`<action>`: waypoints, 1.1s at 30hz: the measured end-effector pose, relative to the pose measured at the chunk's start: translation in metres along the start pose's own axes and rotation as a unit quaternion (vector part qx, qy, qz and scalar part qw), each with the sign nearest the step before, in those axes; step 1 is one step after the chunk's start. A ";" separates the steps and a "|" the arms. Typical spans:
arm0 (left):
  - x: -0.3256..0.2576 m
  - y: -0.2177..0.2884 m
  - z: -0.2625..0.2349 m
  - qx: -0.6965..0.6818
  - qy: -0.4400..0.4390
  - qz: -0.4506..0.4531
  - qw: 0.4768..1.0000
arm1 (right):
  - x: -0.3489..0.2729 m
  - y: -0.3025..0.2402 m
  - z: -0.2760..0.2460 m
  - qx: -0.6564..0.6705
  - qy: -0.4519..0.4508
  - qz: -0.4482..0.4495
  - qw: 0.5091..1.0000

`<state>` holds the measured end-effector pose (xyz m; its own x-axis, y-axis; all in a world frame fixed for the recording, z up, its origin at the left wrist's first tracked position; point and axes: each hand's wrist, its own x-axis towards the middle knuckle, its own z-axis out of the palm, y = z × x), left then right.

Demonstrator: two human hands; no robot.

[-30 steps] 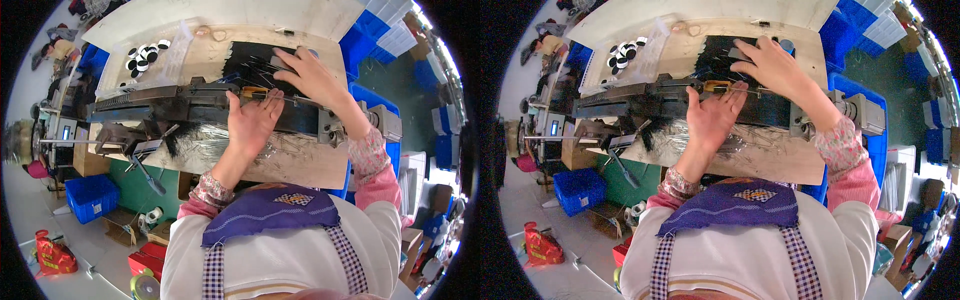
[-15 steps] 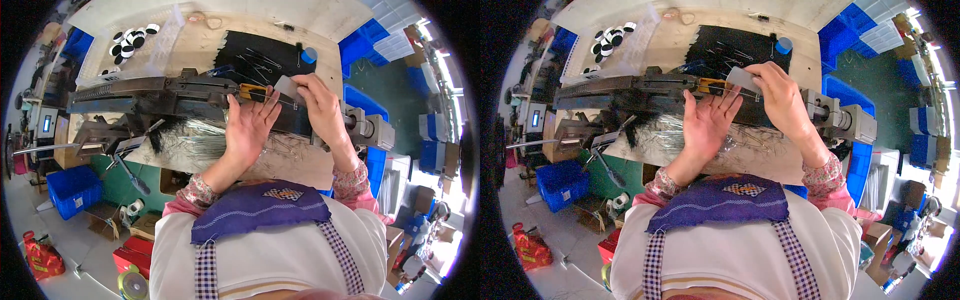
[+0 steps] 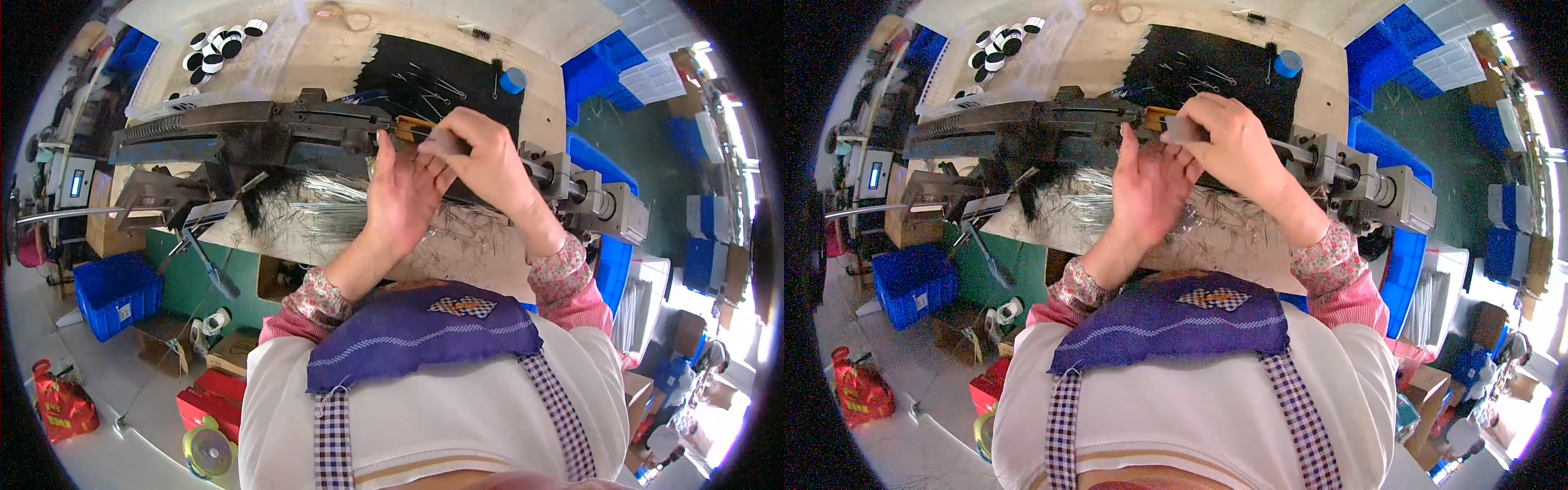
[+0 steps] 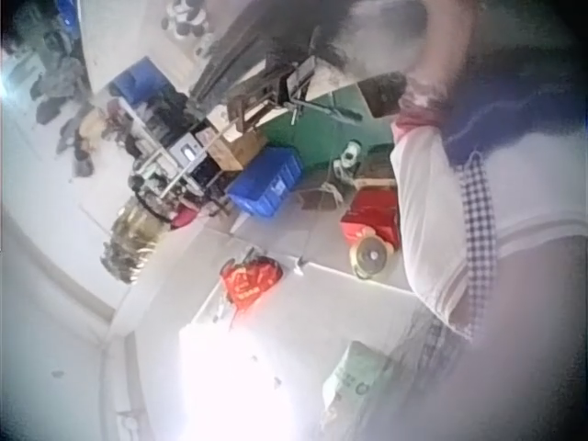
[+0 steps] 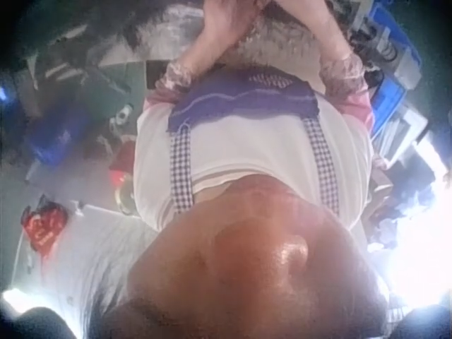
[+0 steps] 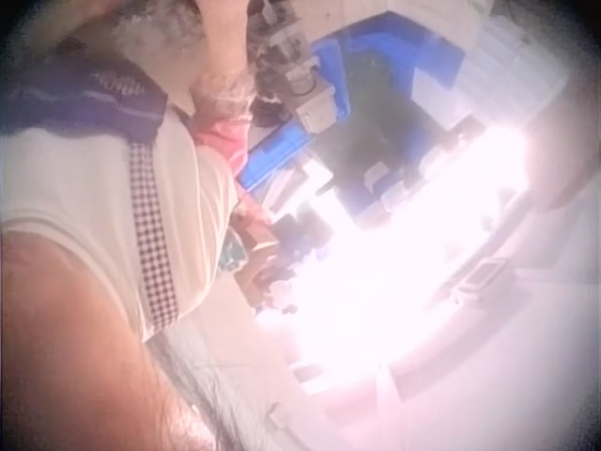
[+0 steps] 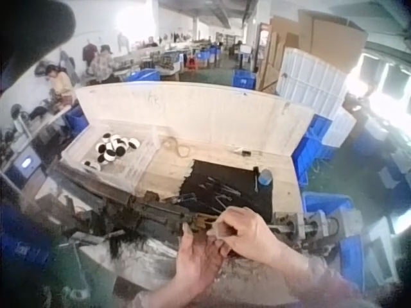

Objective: The recorder uses an industrial machine to comb and bind bundles of synthetic hair fibers for manufacturing.

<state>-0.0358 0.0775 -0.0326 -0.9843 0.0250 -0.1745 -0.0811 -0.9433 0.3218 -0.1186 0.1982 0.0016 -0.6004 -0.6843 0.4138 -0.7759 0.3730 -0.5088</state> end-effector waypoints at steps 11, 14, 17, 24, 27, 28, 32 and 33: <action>0.005 -0.003 -0.016 -0.098 -0.017 -0.006 0.995 | -0.011 0.001 -0.031 -0.113 0.052 -0.018 0.992; 0.003 0.000 -0.009 -0.055 -0.007 -0.014 0.998 | -0.019 -0.022 -0.005 -0.085 0.026 -0.053 0.995; -0.001 0.000 -0.007 -0.030 -0.007 -0.015 0.999 | -0.007 -0.017 -0.006 -0.159 0.045 -0.031 0.986; -0.004 -0.004 -0.009 0.016 -0.012 0.008 1.000 | 0.007 0.010 -0.020 -0.005 -0.033 0.057 0.998; -0.005 -0.003 -0.005 0.032 -0.015 0.007 0.999 | 0.012 0.006 -0.020 -0.023 -0.037 0.036 0.998; -0.005 -0.003 -0.005 0.032 -0.014 0.008 0.999 | 0.014 0.006 -0.019 -0.032 -0.045 0.032 0.998; -0.002 -0.004 -0.003 0.045 -0.001 0.015 0.999 | 0.022 0.003 -0.010 -0.048 -0.016 -0.018 0.999; -0.003 -0.003 -0.002 0.049 0.015 0.022 0.998 | 0.024 0.003 -0.008 -0.051 -0.015 -0.031 0.998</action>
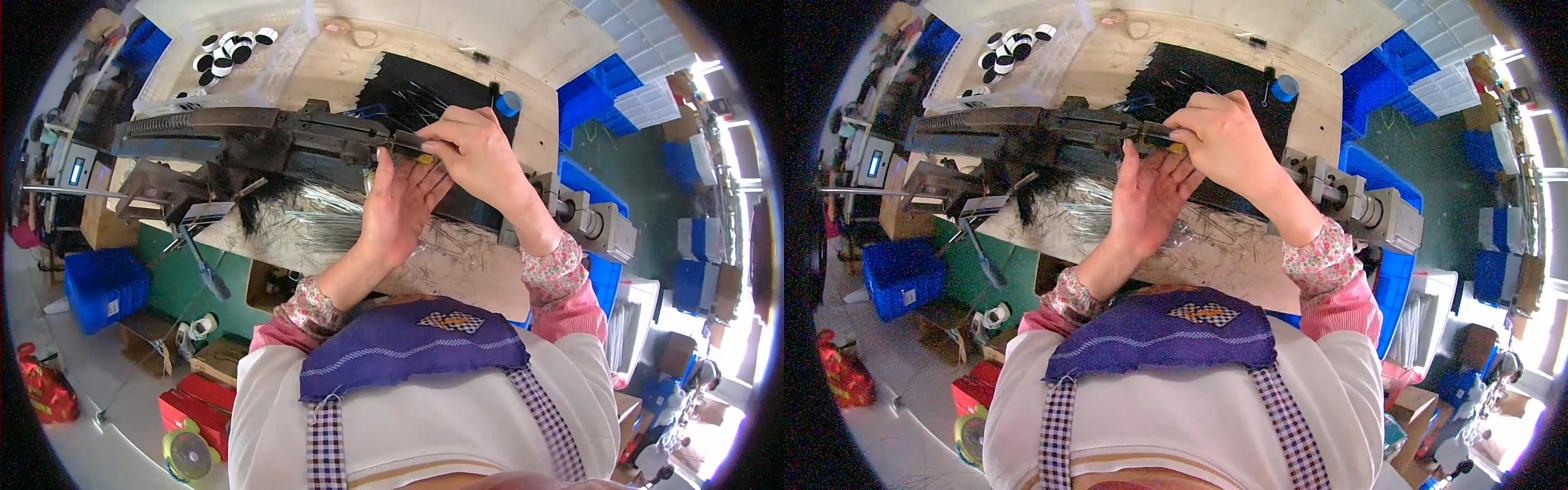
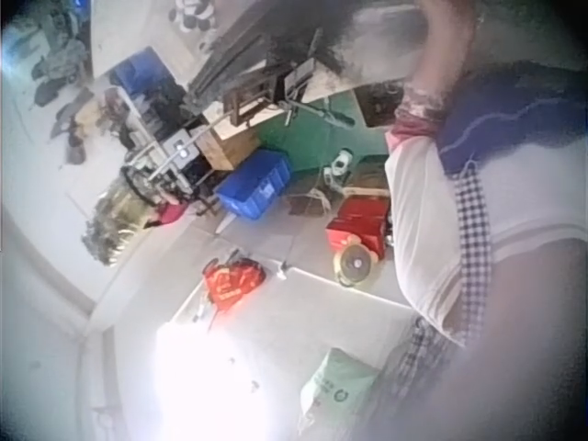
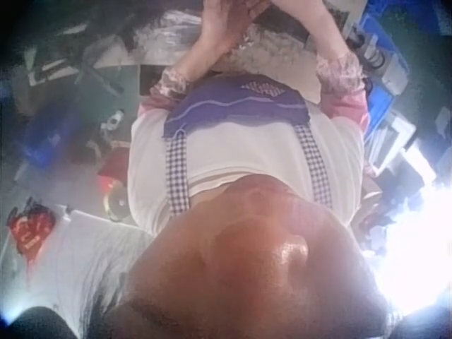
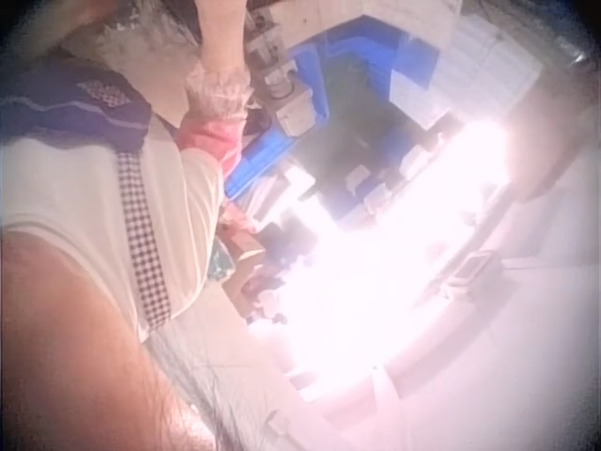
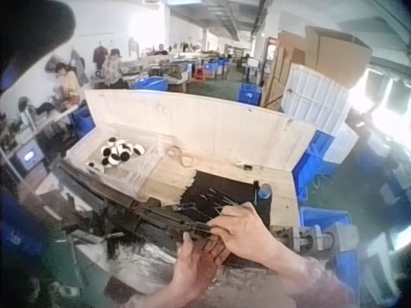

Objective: The recorder uses an industrial machine to comb and bind bundles of synthetic hair fibers for manufacturing.

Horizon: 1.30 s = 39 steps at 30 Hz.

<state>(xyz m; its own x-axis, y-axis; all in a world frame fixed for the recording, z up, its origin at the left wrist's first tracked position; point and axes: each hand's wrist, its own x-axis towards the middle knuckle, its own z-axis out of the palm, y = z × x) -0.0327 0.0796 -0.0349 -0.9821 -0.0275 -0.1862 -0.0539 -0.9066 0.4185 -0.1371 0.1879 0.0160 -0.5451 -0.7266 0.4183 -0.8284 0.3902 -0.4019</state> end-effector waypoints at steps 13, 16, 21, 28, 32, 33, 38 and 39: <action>0.003 0.009 0.001 -0.021 -0.012 -0.034 0.999 | -0.010 0.006 -0.018 -0.047 0.001 -0.029 0.998; 0.004 0.011 0.000 -0.028 -0.002 -0.038 0.999 | -0.007 -0.005 -0.021 -0.060 0.015 -0.053 0.997; 0.000 0.015 0.005 -0.055 -0.013 -0.040 0.998 | -0.003 -0.014 -0.002 -0.061 0.036 -0.062 0.996; -0.003 0.017 0.005 -0.061 -0.007 -0.013 0.998 | 0.004 0.007 -0.004 0.019 -0.039 0.009 0.999; -0.003 0.021 0.006 -0.028 -0.041 -0.015 0.999 | 0.005 0.006 -0.008 0.000 -0.060 0.008 0.998; -0.003 0.022 0.006 -0.026 -0.040 -0.015 0.999 | 0.004 0.007 -0.008 -0.010 -0.065 0.003 0.998; -0.002 0.024 0.008 -0.021 -0.040 -0.029 0.999 | 0.003 0.008 -0.008 -0.017 -0.066 0.000 0.998; -0.002 0.024 0.007 -0.015 -0.042 -0.033 0.998 | 0.003 0.011 -0.007 -0.015 -0.063 -0.005 0.998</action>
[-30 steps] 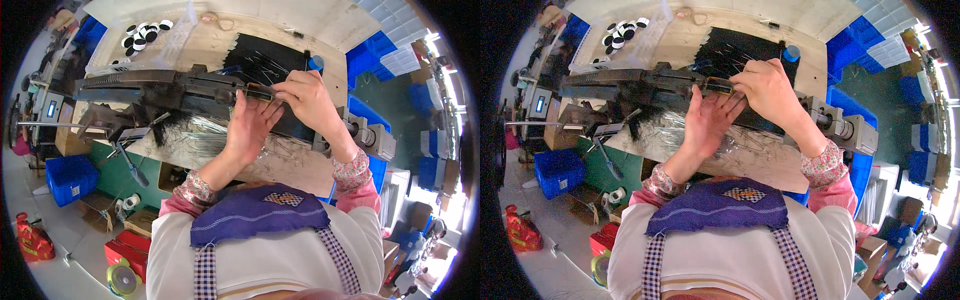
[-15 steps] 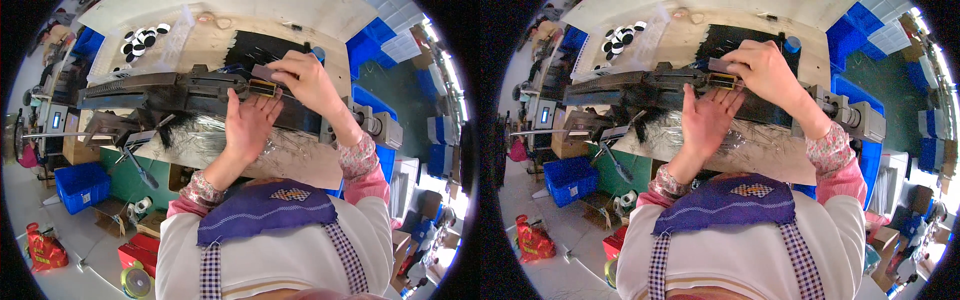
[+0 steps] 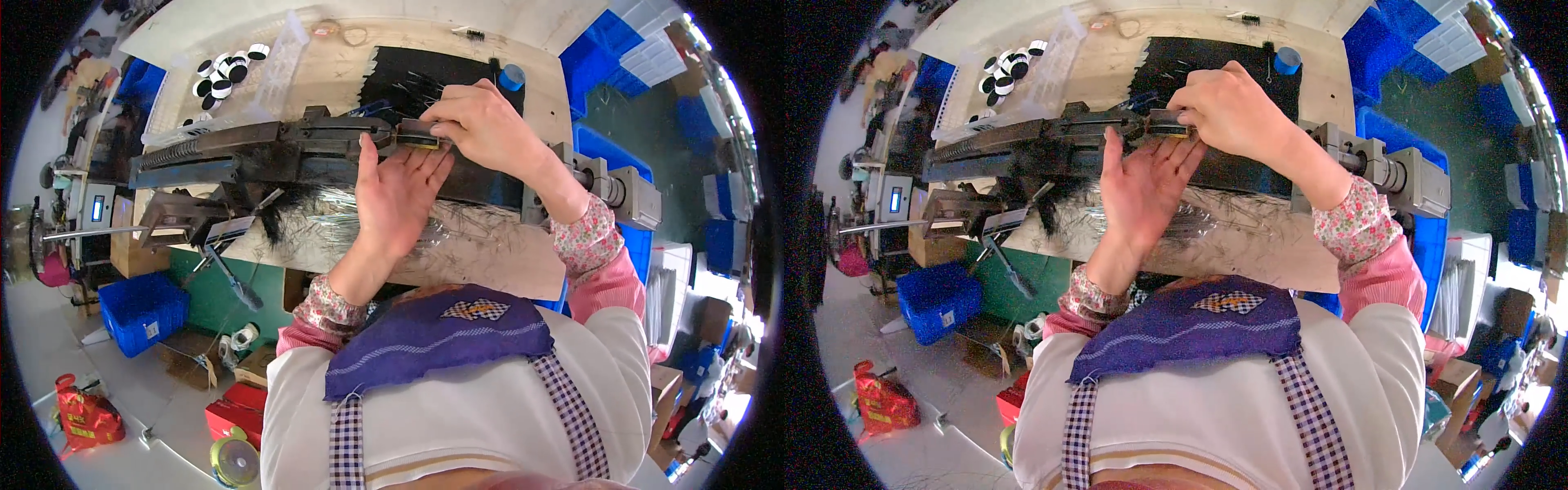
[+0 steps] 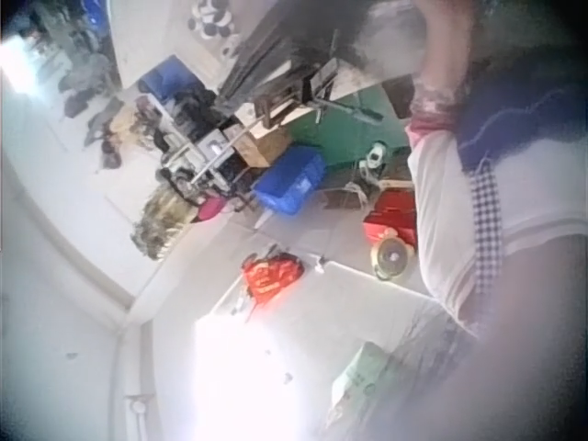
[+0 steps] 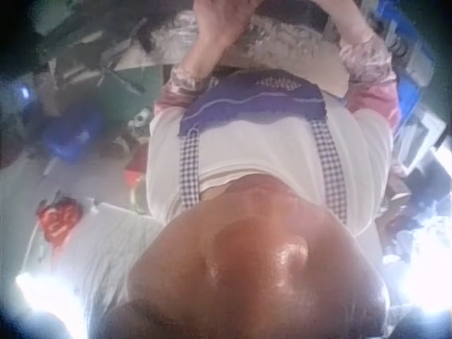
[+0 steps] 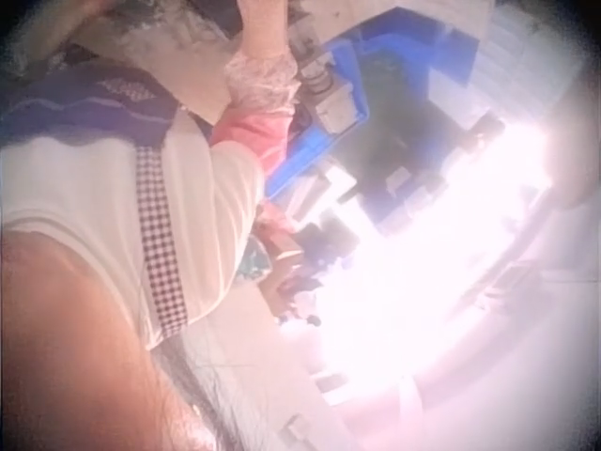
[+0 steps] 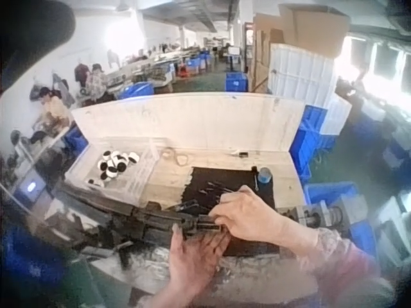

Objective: The recorder uses an industrial machine to comb and bind bundles of synthetic hair fibers for manufacturing.

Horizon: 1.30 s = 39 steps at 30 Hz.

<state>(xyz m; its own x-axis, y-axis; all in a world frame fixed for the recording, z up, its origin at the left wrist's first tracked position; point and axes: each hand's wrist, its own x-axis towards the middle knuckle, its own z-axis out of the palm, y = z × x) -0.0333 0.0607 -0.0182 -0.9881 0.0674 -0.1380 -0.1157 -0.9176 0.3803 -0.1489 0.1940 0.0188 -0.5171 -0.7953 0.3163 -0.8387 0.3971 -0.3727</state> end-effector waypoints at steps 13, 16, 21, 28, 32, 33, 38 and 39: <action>0.000 -0.006 -0.009 0.010 0.047 0.037 0.998 | -0.003 0.016 -0.016 0.143 -0.131 0.237 0.952; 0.001 -0.006 -0.011 0.017 0.038 0.031 0.999 | -0.003 0.020 -0.010 0.127 -0.172 0.213 0.953; 0.000 -0.006 -0.009 0.009 0.050 0.034 0.998 | 0.004 0.025 -0.011 0.190 -0.253 0.184 0.931; -0.002 -0.004 -0.011 -0.007 0.012 0.039 0.999 | 0.002 0.014 -0.029 0.201 0.022 0.164 0.966; 0.000 -0.005 -0.008 -0.022 0.029 0.040 0.999 | -0.009 0.006 -0.011 0.157 -0.023 0.038 0.987; -0.001 -0.006 -0.007 -0.025 0.029 0.042 0.998 | -0.009 -0.002 -0.010 0.172 -0.055 0.039 0.983; 0.000 -0.006 -0.003 -0.022 0.065 0.046 0.997 | -0.006 0.001 0.004 0.119 -0.016 0.045 0.992; 0.001 -0.006 -0.002 -0.024 0.066 0.047 0.996 | -0.005 0.005 0.002 0.124 -0.015 0.057 0.991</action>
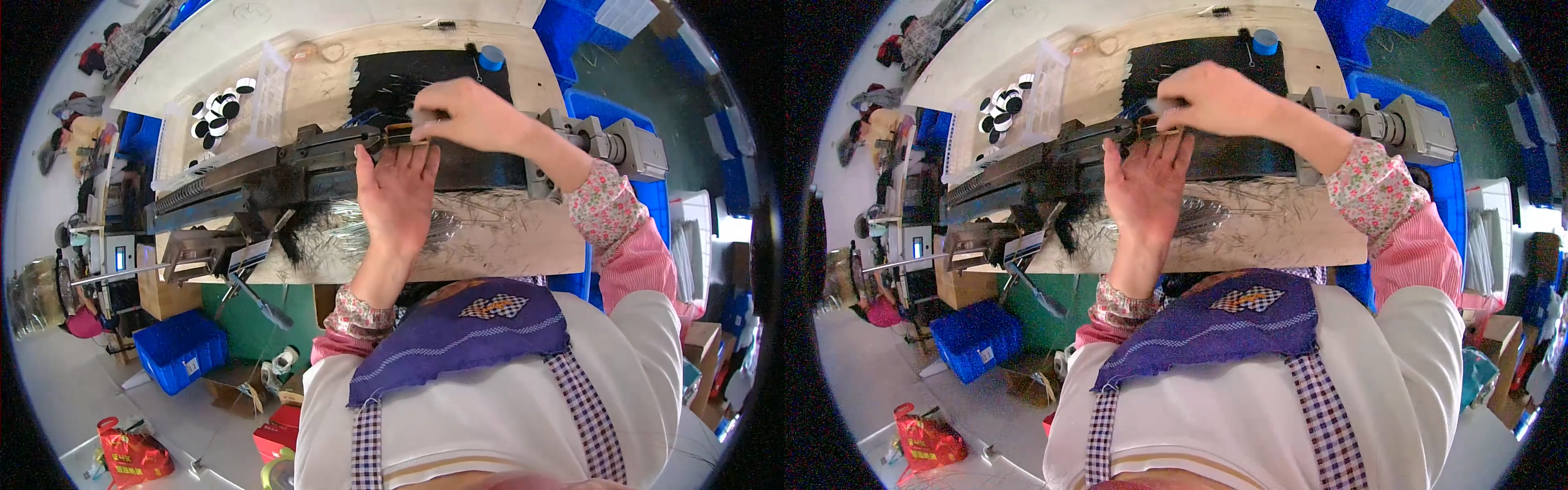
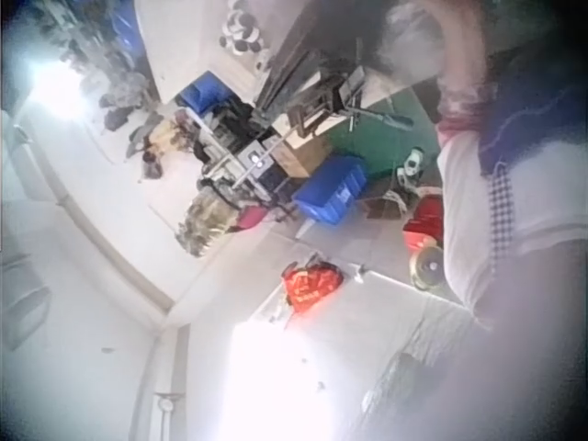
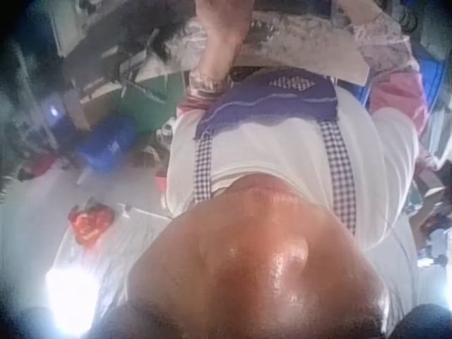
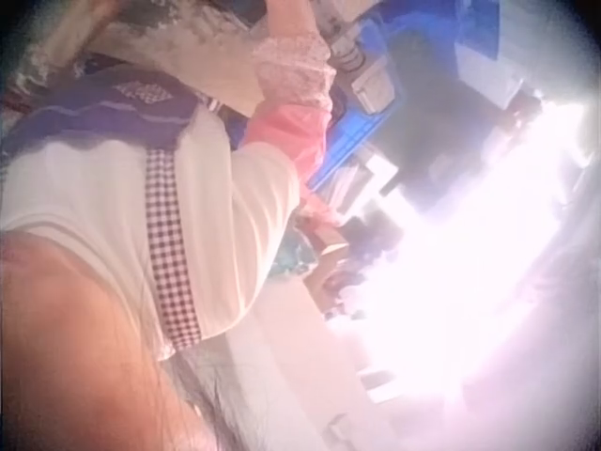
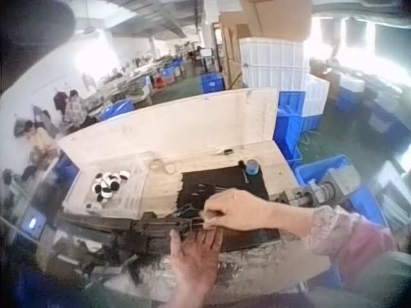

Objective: The recorder uses an industrial machine to comb and bind bundles of synthetic hair fibers for manufacturing.

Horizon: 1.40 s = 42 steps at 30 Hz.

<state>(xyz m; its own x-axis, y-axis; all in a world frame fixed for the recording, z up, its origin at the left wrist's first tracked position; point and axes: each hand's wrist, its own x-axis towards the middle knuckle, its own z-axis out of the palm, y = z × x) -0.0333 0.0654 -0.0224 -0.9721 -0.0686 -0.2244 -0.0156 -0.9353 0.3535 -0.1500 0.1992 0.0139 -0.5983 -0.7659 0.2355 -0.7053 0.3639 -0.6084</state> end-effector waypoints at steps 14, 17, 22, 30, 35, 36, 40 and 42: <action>0.000 -0.006 -0.013 0.000 -0.048 0.012 0.999 | -0.017 -0.015 -0.005 -0.042 0.129 -0.048 0.990; -0.002 -0.006 -0.007 -0.006 -0.027 0.009 1.000 | -0.002 -0.022 -0.003 -0.060 0.079 -0.015 0.995; 0.001 -0.007 -0.002 -0.040 0.000 0.032 0.999 | 0.006 -0.018 0.006 -0.102 0.046 -0.023 0.993; 0.006 -0.006 -0.010 -0.024 -0.037 0.021 0.999 | 0.009 -0.023 0.002 -0.130 0.031 -0.031 0.991; -0.002 -0.010 -0.003 -0.003 0.018 0.027 0.999 | 0.002 -0.028 -0.007 -0.031 0.171 -0.016 0.985; -0.004 -0.011 -0.004 -0.003 0.023 0.023 0.999 | -0.003 -0.048 -0.018 -0.073 0.132 0.053 0.987; -0.007 -0.010 -0.005 -0.005 -0.009 0.030 1.000 | -0.011 -0.057 0.005 -0.243 0.015 0.020 0.970; -0.004 -0.009 -0.020 -0.021 -0.005 0.010 1.000 | -0.008 -0.060 0.016 -0.271 -0.008 0.011 0.962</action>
<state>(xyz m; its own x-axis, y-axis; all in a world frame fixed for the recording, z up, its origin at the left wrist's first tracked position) -0.0246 0.0668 -0.0427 -0.9745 -0.0849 -0.2078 0.0146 -0.9477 0.3187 -0.0963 0.1749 0.0362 -0.6126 -0.7610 0.2135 -0.7897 0.6001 -0.1271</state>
